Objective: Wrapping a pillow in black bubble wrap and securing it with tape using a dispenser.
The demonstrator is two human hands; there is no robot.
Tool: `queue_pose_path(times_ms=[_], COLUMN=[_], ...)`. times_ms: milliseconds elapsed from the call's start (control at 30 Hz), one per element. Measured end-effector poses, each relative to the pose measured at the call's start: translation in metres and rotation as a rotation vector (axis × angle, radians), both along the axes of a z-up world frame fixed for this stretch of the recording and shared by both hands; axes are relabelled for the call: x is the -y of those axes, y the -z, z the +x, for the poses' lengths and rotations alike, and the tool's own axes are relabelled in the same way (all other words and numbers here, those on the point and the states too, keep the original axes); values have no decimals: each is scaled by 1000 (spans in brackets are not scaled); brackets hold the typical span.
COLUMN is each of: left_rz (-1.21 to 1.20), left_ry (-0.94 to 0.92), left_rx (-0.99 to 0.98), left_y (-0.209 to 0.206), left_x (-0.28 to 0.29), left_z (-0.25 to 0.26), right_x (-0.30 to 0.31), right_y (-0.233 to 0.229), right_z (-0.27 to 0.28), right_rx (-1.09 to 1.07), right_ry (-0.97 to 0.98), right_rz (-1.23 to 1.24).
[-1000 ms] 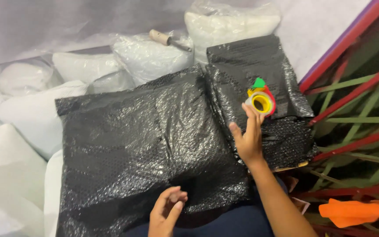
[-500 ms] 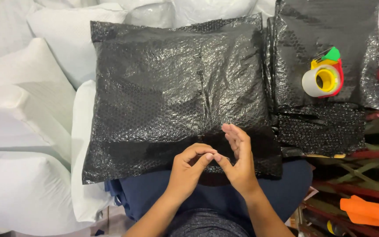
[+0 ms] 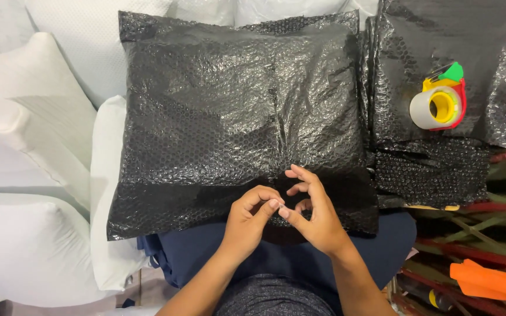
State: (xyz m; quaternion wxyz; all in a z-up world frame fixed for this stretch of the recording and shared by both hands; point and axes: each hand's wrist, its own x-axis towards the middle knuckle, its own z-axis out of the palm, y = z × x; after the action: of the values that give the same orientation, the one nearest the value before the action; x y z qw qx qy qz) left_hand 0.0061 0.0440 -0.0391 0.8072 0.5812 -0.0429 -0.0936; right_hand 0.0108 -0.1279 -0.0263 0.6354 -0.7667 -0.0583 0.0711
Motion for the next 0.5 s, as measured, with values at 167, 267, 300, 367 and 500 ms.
queue_pose_path(times_ms=[167,267,300,367,500], left_rz=[136,180,159,133,-131], left_ry=[-94,-157,-166,-147,-3], left_rx=[29,50,70,136,129], left_y=[-3,1,3,8,16], left_x=[1,1,1,-1,-5], left_z=[4,6,7,7,6], right_x=[4,4,4,3,-4], right_y=[7,11,12,18,12], right_z=[3,3,4,1,-8], right_rx=[-22,-24,-25,-19,-54], right_ry=[-47,-62,-52,-81,-177], right_rz=[-43,-19,10,95,411])
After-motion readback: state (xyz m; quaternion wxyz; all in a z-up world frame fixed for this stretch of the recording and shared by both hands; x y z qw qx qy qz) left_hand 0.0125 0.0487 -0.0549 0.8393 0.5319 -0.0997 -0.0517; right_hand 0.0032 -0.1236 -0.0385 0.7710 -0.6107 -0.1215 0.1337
